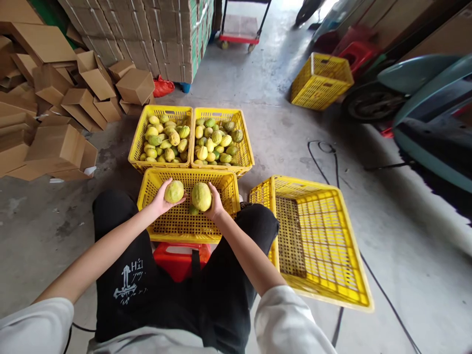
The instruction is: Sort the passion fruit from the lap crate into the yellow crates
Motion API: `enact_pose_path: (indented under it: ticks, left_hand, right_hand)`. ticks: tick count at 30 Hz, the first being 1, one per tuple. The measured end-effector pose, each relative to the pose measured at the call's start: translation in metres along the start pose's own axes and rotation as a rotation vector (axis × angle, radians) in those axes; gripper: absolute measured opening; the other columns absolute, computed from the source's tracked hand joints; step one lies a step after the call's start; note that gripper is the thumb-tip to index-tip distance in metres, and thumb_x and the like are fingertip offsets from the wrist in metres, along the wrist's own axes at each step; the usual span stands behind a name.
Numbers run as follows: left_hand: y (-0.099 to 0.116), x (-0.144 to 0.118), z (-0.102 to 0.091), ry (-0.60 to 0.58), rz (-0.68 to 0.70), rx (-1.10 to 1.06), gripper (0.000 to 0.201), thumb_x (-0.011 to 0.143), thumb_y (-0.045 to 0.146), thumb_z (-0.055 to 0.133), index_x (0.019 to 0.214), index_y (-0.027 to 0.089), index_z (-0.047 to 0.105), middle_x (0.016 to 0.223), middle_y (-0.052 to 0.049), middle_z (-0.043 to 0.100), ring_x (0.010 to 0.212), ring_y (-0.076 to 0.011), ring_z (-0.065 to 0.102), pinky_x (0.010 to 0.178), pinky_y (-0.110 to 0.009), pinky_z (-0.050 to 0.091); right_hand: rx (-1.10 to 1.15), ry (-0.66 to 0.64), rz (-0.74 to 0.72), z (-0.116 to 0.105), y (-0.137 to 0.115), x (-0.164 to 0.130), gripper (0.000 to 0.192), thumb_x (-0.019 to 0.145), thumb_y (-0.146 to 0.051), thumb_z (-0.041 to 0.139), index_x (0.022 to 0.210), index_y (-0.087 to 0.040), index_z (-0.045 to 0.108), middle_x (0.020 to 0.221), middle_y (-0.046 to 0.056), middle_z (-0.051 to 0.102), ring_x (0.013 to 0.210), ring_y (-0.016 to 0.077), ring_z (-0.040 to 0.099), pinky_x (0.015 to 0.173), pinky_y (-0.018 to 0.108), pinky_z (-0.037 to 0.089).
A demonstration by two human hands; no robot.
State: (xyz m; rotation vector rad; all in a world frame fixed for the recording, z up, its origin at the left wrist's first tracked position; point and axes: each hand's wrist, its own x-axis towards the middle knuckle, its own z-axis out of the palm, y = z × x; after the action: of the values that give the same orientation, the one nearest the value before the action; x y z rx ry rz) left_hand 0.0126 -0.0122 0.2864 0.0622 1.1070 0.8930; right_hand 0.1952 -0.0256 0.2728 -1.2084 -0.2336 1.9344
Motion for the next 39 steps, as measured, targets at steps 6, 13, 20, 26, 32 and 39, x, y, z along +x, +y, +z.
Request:
enact_pose_path:
  ticks: [6,13,20,26,32,39]
  left_hand:
    - [-0.001,0.0,-0.001,0.036,0.069,-0.055,0.015,0.089,0.035,0.059,0.093,0.02,0.062,0.079,-0.005,0.068,0.075,-0.0202,0.069,0.076,-0.04,0.063]
    - [0.0,0.004,-0.004,0.14,0.017,-0.086,0.015,0.088,0.036,0.059,0.098,0.024,0.06,0.086,-0.005,0.067,0.078,-0.0215,0.068,0.075,-0.043,0.063]
    - [-0.002,0.011,-0.007,0.158,-0.091,-0.05,0.029,0.092,0.042,0.05,0.109,0.023,0.063,0.082,-0.008,0.069,0.07,-0.0234,0.07,0.061,-0.037,0.061]
    - [-0.001,0.006,-0.004,0.154,-0.094,-0.042,0.03,0.095,0.046,0.049,0.107,0.022,0.062,0.08,-0.008,0.069,0.068,-0.0219,0.07,0.06,-0.035,0.061]
    - [-0.002,0.001,-0.002,0.128,-0.079,0.072,0.032,0.087,0.047,0.068,0.105,0.02,0.063,0.081,-0.007,0.069,0.069,-0.0218,0.069,0.063,-0.036,0.063]
    - [-0.006,0.004,-0.001,0.14,-0.038,0.044,0.018,0.087,0.035,0.068,0.097,0.021,0.062,0.086,-0.006,0.069,0.073,-0.0194,0.068,0.074,-0.04,0.064]
  right_hand:
    - [-0.015,-0.039,-0.084,-0.001,-0.002,0.002,0.04,0.077,-0.063,0.064,0.094,-0.027,0.057,0.099,0.007,0.073,0.109,0.0296,0.068,0.089,0.045,0.061]
    - [-0.13,-0.09,-0.076,-0.004,0.0,0.002,0.054,0.072,-0.071,0.062,0.101,-0.027,0.055,0.107,0.011,0.071,0.11,0.0323,0.067,0.085,0.047,0.061]
    - [-0.245,0.034,-0.11,-0.005,-0.004,0.002,0.058,0.084,-0.072,0.042,0.111,-0.023,0.057,0.111,0.015,0.07,0.111,0.0314,0.067,0.084,0.042,0.062]
    - [-0.204,0.061,-0.152,-0.003,-0.001,0.004,0.053,0.076,-0.07,0.058,0.105,-0.026,0.055,0.11,0.01,0.07,0.111,0.0301,0.067,0.081,0.041,0.062]
    - [-0.091,0.037,-0.125,0.003,-0.002,0.002,0.042,0.079,-0.06,0.061,0.102,-0.026,0.055,0.102,0.007,0.071,0.111,0.0285,0.066,0.084,0.039,0.062]
    - [0.032,-0.067,-0.063,0.003,0.003,0.003,0.04,0.072,-0.051,0.074,0.099,-0.025,0.058,0.092,0.005,0.071,0.101,0.0286,0.069,0.083,0.042,0.062]
